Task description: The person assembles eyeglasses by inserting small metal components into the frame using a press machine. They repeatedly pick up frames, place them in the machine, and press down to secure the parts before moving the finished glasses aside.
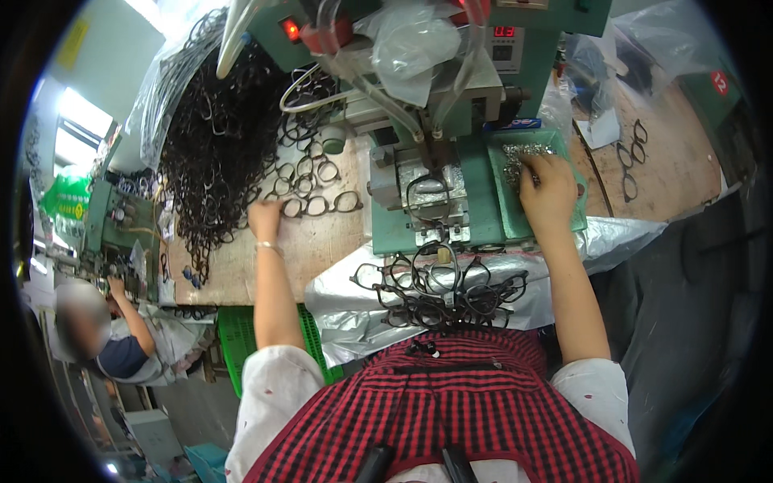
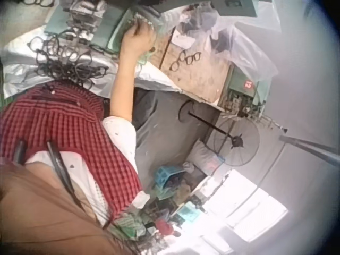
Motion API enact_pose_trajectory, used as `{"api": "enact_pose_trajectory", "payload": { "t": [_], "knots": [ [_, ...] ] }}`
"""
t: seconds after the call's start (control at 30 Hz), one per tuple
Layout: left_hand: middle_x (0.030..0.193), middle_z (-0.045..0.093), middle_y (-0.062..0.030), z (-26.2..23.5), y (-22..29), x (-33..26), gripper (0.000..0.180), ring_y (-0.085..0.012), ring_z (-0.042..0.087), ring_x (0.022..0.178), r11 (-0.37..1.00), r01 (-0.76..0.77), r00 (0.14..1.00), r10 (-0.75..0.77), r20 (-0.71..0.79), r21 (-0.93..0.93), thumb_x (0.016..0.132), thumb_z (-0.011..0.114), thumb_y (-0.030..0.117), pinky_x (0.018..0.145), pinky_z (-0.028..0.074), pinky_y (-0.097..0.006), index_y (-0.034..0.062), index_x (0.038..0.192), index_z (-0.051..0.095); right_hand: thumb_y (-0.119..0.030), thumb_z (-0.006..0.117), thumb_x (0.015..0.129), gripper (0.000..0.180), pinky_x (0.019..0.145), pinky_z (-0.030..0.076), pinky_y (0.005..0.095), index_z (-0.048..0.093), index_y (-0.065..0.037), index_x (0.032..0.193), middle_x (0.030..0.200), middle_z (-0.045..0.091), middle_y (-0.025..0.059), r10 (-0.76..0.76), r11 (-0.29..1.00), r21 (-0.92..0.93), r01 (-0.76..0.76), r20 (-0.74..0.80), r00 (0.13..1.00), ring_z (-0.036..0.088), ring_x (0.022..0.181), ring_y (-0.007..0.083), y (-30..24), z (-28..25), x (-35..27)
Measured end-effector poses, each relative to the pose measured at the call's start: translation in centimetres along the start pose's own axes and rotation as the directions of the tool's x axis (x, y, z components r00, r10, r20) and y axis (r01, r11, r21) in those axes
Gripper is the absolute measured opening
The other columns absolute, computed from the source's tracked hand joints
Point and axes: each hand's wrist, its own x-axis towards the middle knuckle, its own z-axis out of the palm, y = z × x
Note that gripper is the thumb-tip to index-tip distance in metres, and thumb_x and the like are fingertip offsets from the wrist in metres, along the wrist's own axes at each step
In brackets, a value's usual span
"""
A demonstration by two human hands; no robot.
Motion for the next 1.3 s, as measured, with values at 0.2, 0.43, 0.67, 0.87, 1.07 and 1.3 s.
{"api": "enact_pose_trajectory", "payload": {
  "t": [0.2, 0.43, 0.67, 0.87, 1.07, 1.3],
  "knots": [
    [0.074, 0.069, -0.0101, -2.0, -1.3, -4.2, 0.023, -0.0176, 0.062, 0.057, 0.917, 0.054, 0.961, 0.060, 0.270, -0.396, 0.082, 0.075, 0.022, 0.054, 0.047, -0.029, -0.0007, 0.087, 0.070, -0.004, 0.070, 0.081, 0.014, 0.078, 0.051, 0.0362, 0.073, -0.002, 0.096, 0.093, 0.070, 0.0135, 0.158, 0.987, -0.028, -0.161, -0.079, 0.984, 0.067, 0.085, 0.0285, 2.9, -5.4, -4.5],
    [0.080, 0.062, -0.0056, -8.4, 3.0, -10.1, 0.009, -0.0149, 0.060, 0.060, 0.269, 0.062, 0.986, 0.133, 0.101, -0.961, 0.095, 0.059, 0.014, 0.050, 0.045, -0.023, 0.0072, 0.100, 0.055, -0.002, 0.070, 0.081, 0.015, 0.079, 0.051, 0.0324, 0.073, -0.002, 0.095, 0.091, 0.070, 0.0106, 0.355, 0.857, 0.357, -0.372, 0.115, 0.928, 0.068, 0.086, 0.0238, -1.5, -7.1, -3.0],
    [0.091, 0.064, -0.0059, -5.1, 8.5, -14.4, 0.014, -0.0210, 0.065, 0.080, 0.111, 0.197, 0.954, 0.207, 0.217, -0.974, 0.099, 0.059, 0.017, 0.064, 0.052, -0.029, 0.0079, 0.108, 0.054, -0.005, 0.070, 0.075, 0.018, 0.076, 0.052, 0.0336, 0.069, -0.003, 0.093, 0.091, 0.070, 0.0098, 0.066, 0.816, 0.571, -0.088, 0.059, 0.996, 0.068, 0.086, 0.0230, -8.0, 0.1, 2.6],
    [0.102, 0.066, -0.0100, -4.2, 10.0, -18.1, 0.019, -0.0224, 0.066, 0.086, 0.054, 0.293, 0.922, 0.247, 0.297, -0.955, 0.101, 0.055, 0.014, 0.076, 0.056, -0.033, 0.0018, 0.115, 0.059, -0.004, 0.070, 0.080, 0.039, 0.083, 0.050, 0.0295, 0.056, 0.000, 0.116, 0.090, 0.070, 0.0075, 0.272, 0.604, 0.742, -0.290, 0.150, 0.950, 0.066, 0.088, 0.0142, -10.4, -0.3, 0.8],
    [0.105, 0.065, -0.0145, -14.1, 20.1, -20.7, 0.018, -0.0233, 0.064, 0.092, -0.344, -0.307, 0.723, 0.522, -0.452, -0.887, 0.102, 0.052, 0.012, 0.082, 0.055, -0.037, 0.0027, 0.116, 0.056, -0.003, 0.069, 0.081, 0.046, 0.087, 0.046, 0.0262, 0.053, 0.000, 0.124, 0.086, 0.070, 0.0058, 0.237, 0.497, 0.811, -0.308, 0.215, 0.947, 0.064, 0.088, 0.0120, -10.7, -0.5, 1.3],
    [0.110, 0.065, -0.0186, -13.7, 22.6, -20.3, 0.018, -0.0242, 0.065, 0.098, -0.216, -0.433, 0.667, 0.577, -0.472, -0.875, 0.101, 0.053, 0.009, 0.087, 0.054, -0.037, -0.0030, 0.115, 0.056, -0.004, 0.067, 0.082, 0.048, 0.086, 0.047, 0.0290, 0.051, 0.001, 0.128, 0.093, 0.070, 0.0081, 0.260, 0.413, 0.830, -0.375, 0.287, 0.922, 0.065, 0.089, 0.0153, -12.6, -1.8, 1.7]
  ]
}}
